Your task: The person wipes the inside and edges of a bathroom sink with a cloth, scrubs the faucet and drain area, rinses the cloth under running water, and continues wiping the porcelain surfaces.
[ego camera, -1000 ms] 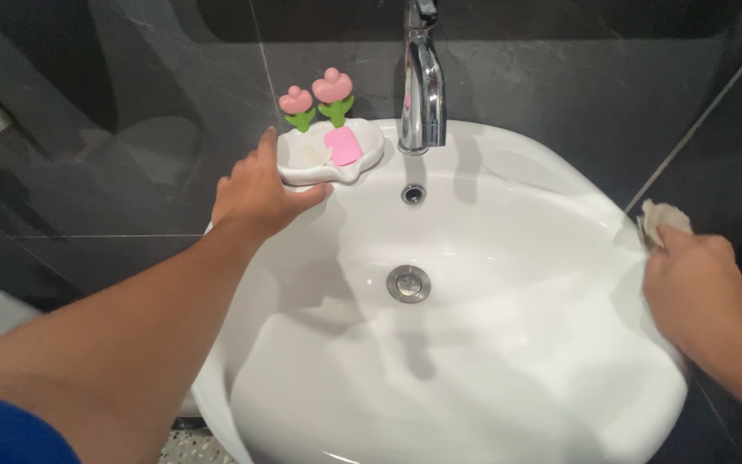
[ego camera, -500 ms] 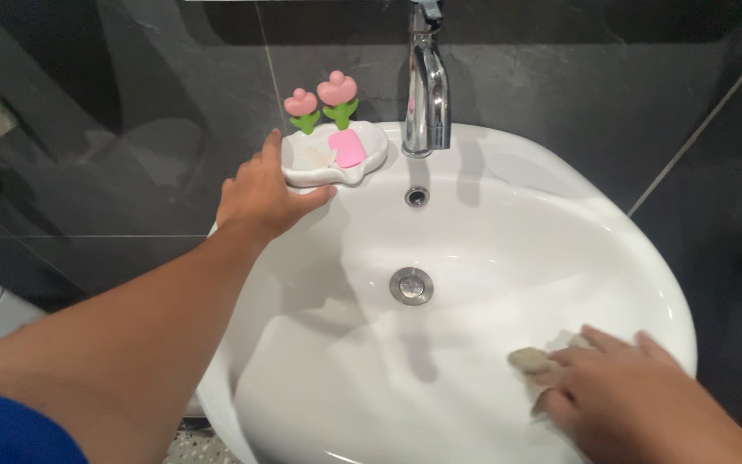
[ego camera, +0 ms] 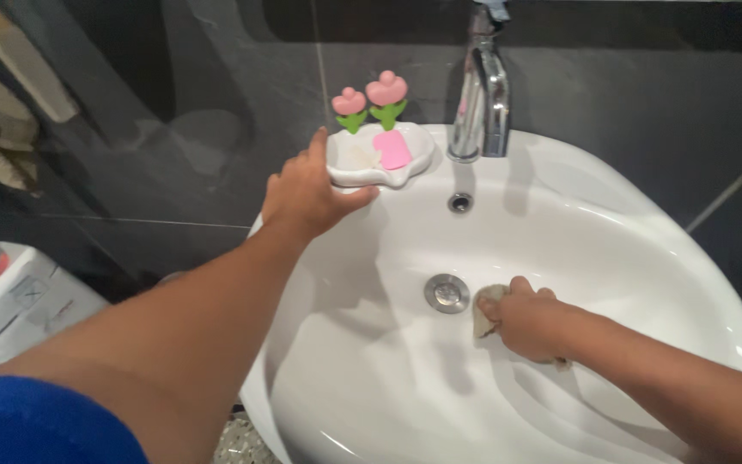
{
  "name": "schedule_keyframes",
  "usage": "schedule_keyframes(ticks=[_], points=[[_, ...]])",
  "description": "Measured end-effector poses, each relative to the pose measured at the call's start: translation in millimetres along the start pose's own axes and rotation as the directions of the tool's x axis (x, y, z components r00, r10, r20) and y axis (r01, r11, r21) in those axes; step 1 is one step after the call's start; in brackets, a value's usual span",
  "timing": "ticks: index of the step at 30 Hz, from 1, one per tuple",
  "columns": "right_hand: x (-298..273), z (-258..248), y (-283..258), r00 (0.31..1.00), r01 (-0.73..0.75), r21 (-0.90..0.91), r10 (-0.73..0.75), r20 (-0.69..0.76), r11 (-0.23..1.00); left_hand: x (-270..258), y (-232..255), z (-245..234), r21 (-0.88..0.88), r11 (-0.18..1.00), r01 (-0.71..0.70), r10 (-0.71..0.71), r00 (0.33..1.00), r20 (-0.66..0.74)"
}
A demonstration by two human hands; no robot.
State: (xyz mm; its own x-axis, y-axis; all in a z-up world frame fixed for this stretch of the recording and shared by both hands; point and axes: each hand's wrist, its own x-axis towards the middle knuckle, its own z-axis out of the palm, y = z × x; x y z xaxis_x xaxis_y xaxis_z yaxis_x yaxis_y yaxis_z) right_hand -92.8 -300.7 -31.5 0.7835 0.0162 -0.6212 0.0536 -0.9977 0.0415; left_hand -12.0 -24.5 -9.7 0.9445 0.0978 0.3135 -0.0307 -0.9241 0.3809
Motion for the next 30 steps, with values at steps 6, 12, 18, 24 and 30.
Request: schedule_keyframes(ticks=[6,12,18,24,30], points=[[46,16,-5,0.984,0.114,-0.085,-0.124,-0.128,0.99,3,-4,6,0.012,1.0,-0.008,0.009,1.0,-0.023],[62,42,-15,0.908,0.108,-0.014,-0.104,-0.407,0.994,6,-7,9,0.003,1.0,-0.008,0.008,1.0,-0.007],[75,8,-56,0.988,0.022,0.018,-0.019,-0.152,1.0,7,-5,9,0.018,1.0,0.003,-0.003,1.0,0.008],[85,27,-68,0.956,0.152,-0.176,-0.19,-0.224,0.972,6,-3,7,0.025,0.999,0.032,-0.033,0.999,0.033],[128,33,-62,0.928,0.317,-0.087,-0.328,-0.178,0.944,5,-4,8,0.038,0.999,0.018,-0.018,1.0,0.019]])
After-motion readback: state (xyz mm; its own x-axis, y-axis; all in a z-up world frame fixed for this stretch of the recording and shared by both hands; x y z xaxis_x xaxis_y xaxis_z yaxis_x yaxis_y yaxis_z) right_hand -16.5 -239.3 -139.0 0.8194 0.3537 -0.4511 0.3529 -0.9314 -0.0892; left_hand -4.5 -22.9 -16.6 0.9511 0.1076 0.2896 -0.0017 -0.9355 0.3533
